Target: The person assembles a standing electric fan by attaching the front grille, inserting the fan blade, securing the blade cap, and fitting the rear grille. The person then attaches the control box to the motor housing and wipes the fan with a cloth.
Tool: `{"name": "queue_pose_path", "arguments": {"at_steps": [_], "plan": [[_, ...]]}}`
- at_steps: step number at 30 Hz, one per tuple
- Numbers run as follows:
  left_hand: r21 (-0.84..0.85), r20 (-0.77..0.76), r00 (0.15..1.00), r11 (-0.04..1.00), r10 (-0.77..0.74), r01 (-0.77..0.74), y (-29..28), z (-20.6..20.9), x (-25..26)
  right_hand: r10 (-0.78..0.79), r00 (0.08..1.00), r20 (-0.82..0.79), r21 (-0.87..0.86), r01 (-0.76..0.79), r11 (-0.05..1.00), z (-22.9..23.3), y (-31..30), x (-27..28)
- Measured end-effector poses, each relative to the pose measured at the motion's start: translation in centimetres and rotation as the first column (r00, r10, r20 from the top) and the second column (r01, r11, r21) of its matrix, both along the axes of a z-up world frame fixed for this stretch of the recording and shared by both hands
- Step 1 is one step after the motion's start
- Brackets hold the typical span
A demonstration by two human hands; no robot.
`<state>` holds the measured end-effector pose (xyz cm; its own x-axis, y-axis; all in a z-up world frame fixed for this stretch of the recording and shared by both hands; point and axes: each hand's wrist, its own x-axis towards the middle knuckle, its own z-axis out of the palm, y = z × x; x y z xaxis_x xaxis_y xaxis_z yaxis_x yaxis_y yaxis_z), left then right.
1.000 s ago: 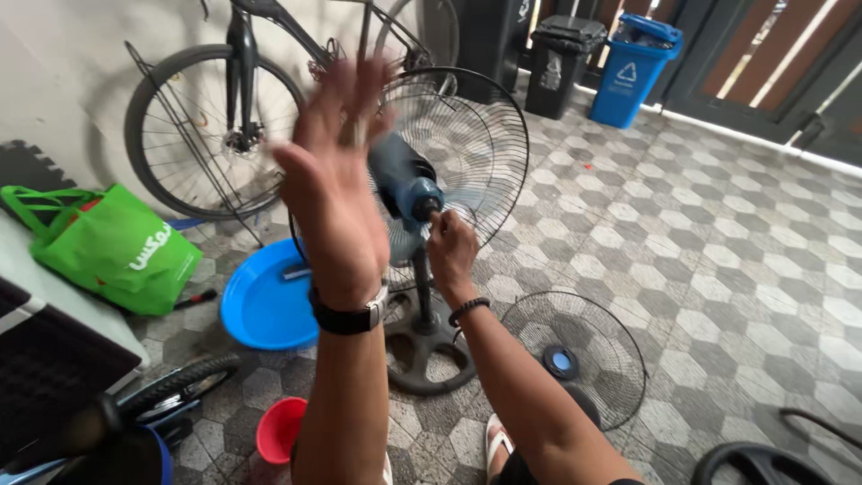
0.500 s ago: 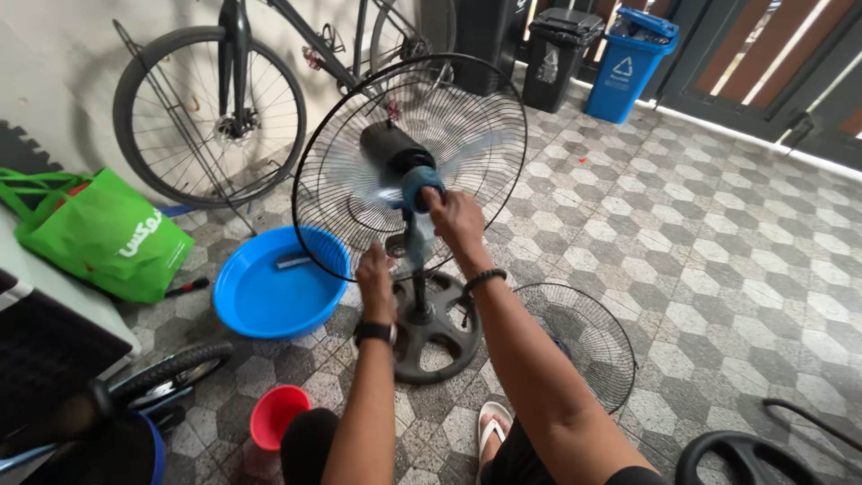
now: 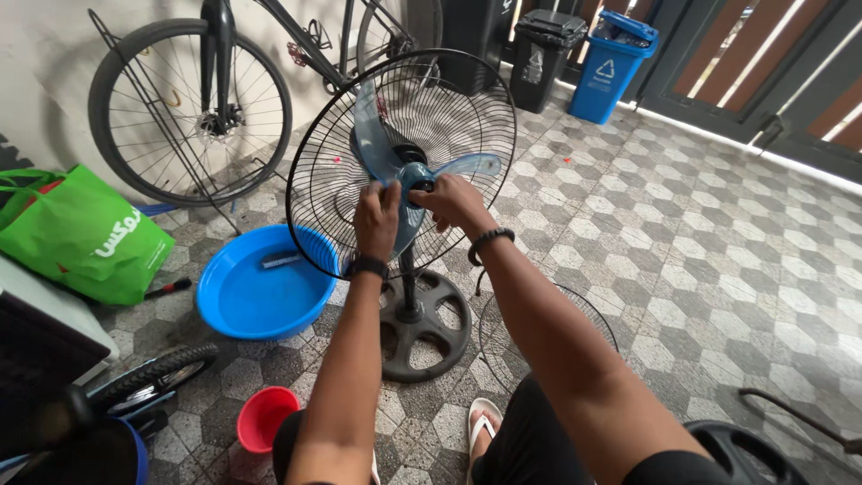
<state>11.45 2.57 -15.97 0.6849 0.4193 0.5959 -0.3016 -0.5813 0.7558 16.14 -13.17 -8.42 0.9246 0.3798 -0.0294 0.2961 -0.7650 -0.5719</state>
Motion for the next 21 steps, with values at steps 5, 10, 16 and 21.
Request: {"name": "queue_pose_path", "arguments": {"at_steps": [5,10,16,21], "plan": [[0.215,-0.102,0.991,0.974,0.088,-0.064,0.3,0.2,3.2,0.006,1.0,0.019,0.0,-0.006,1.0,-0.9,0.2,1.4],[0.262,-0.008,0.995,0.961,0.095,-0.089,-0.3,-0.5,4.4,-0.023,0.988,0.153,-0.019,0.026,0.999,-3.3,0.6,3.1],[0.333,0.104,0.985,0.929,0.134,-0.162,0.1,-0.7,4.6,0.109,0.776,0.622,-0.276,0.087,0.957,-4.9,1.9,2.3],[0.295,0.123,0.982,0.939,0.145,-0.176,0.0,-1.2,4.8,0.009,0.968,0.25,-0.099,0.017,0.995,-2.5,0.2,0.0]]}}
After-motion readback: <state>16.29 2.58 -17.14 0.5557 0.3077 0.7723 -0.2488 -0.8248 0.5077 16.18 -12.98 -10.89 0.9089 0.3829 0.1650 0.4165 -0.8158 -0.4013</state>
